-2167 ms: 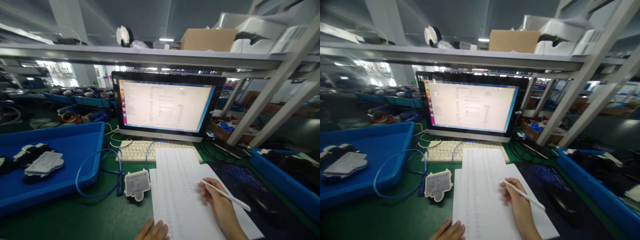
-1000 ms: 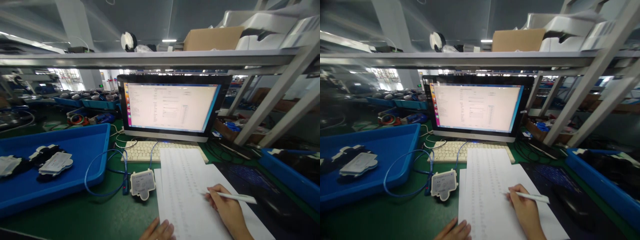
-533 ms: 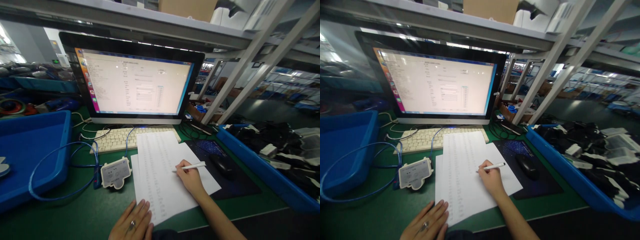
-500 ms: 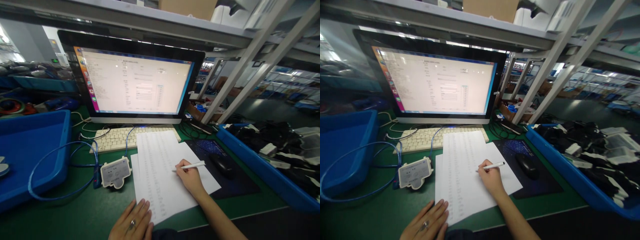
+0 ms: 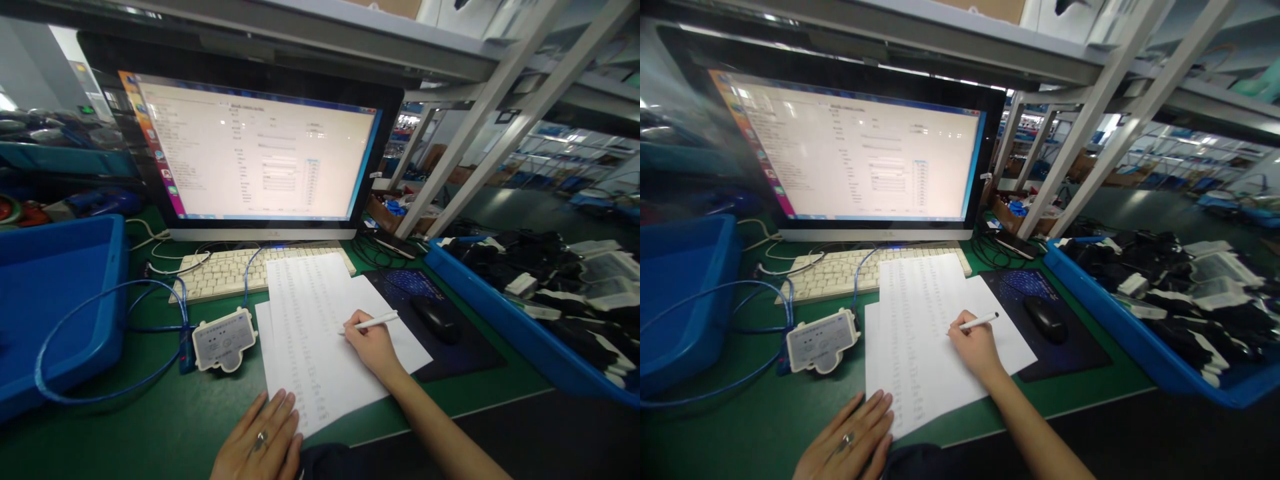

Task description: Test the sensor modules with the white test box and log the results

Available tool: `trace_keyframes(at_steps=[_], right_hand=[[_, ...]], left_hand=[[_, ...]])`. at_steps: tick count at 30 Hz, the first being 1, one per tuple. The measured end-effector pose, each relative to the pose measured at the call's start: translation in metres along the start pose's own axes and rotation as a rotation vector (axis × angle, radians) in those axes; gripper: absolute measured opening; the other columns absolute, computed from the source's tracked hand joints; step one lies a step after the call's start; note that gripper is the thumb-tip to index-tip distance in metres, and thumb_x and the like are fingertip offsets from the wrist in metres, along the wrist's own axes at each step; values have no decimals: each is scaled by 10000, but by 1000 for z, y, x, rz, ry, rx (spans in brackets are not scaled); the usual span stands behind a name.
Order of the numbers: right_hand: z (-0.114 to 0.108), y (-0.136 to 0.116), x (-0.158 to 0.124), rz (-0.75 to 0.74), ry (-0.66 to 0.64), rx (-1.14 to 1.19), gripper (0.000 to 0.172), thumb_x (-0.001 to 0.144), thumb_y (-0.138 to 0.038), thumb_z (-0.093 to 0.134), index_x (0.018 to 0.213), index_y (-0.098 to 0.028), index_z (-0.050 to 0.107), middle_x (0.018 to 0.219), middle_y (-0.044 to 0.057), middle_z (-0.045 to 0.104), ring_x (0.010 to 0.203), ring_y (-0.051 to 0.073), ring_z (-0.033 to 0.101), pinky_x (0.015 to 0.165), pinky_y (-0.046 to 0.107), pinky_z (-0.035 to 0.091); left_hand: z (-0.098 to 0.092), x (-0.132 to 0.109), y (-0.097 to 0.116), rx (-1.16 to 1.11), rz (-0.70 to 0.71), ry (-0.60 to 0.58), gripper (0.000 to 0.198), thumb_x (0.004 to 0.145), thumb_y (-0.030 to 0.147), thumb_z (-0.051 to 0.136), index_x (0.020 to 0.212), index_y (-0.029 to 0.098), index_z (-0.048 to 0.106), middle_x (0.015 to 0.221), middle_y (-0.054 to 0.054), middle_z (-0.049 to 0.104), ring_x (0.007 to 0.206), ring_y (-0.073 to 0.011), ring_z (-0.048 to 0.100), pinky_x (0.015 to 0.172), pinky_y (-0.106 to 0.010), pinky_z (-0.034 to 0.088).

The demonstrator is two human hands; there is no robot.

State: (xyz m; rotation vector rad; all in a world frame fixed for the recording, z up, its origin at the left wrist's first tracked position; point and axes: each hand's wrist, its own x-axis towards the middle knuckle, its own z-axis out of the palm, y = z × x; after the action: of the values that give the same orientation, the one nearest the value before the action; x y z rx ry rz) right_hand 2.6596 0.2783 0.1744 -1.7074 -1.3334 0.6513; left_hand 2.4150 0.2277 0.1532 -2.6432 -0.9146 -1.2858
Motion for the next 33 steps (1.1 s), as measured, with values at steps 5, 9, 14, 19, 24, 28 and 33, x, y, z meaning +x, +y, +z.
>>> trace_keyframes(at_steps=[5, 9, 14, 19, 24, 28, 33], right_hand=[[0, 2, 1, -11, 10, -10, 171, 687, -314, 502, 553, -211, 470, 445, -46, 405, 448, 123, 369, 432, 248, 270], [0, 4, 1, -14, 14, -6, 165, 699, -307, 495, 566, -212, 470, 452, -46, 411, 453, 124, 377, 436, 248, 275], [0, 2, 1, -16, 24, -3, 177, 690, -312, 501, 549, -217, 450, 439, -55, 370, 440, 119, 350, 421, 247, 249], [0, 2, 1, -7, 29, 1, 186, 697, -329, 501, 557, -217, 453, 439, -54, 375, 438, 121, 356, 417, 244, 257], [0, 3, 2, -13, 36, -12, 176, 684, -314, 508, 549, -215, 455, 439, -53, 378, 439, 117, 354, 419, 244, 250], [-1, 2, 1, -7, 36, -15, 184, 686, -322, 501, 543, -218, 446, 432, -53, 375, 431, 119, 350, 414, 247, 250], [-1, 1, 1, -6, 42, -22, 171, 683, -318, 492, 550, -218, 454, 447, -43, 407, 445, 126, 375, 426, 249, 269]], left_hand=[[0, -1, 0, 0, 8, 5, 157, 859, 180, 521, 897, 145, 670, 991, -14, 710, 999, -107, 634, 1094, -238, 304], [2, -2, 0, -7, -2, 9, 161, 861, 174, 515, 892, 146, 670, 988, -12, 711, 1000, -108, 633, 1102, -245, 291], [1, -1, 1, -5, 0, 5, 149, 853, 180, 528, 899, 152, 667, 992, -14, 711, 1005, -104, 631, 1092, -238, 310], [0, -1, 1, -6, -2, -7, 157, 858, 183, 520, 901, 152, 668, 994, -14, 711, 1011, -107, 630, 1090, -238, 313], [0, 0, 1, 8, 5, -1, 161, 858, 183, 519, 896, 155, 673, 995, -7, 711, 995, -113, 637, 1080, -247, 329], [-1, 0, 1, 14, 13, -3, 161, 859, 180, 515, 890, 157, 671, 988, -13, 712, 983, -115, 643, 1059, -250, 365], [-1, 0, 0, 6, 12, 4, 152, 856, 176, 524, 894, 147, 669, 992, -14, 710, 1007, -109, 631, 1089, -240, 315]])
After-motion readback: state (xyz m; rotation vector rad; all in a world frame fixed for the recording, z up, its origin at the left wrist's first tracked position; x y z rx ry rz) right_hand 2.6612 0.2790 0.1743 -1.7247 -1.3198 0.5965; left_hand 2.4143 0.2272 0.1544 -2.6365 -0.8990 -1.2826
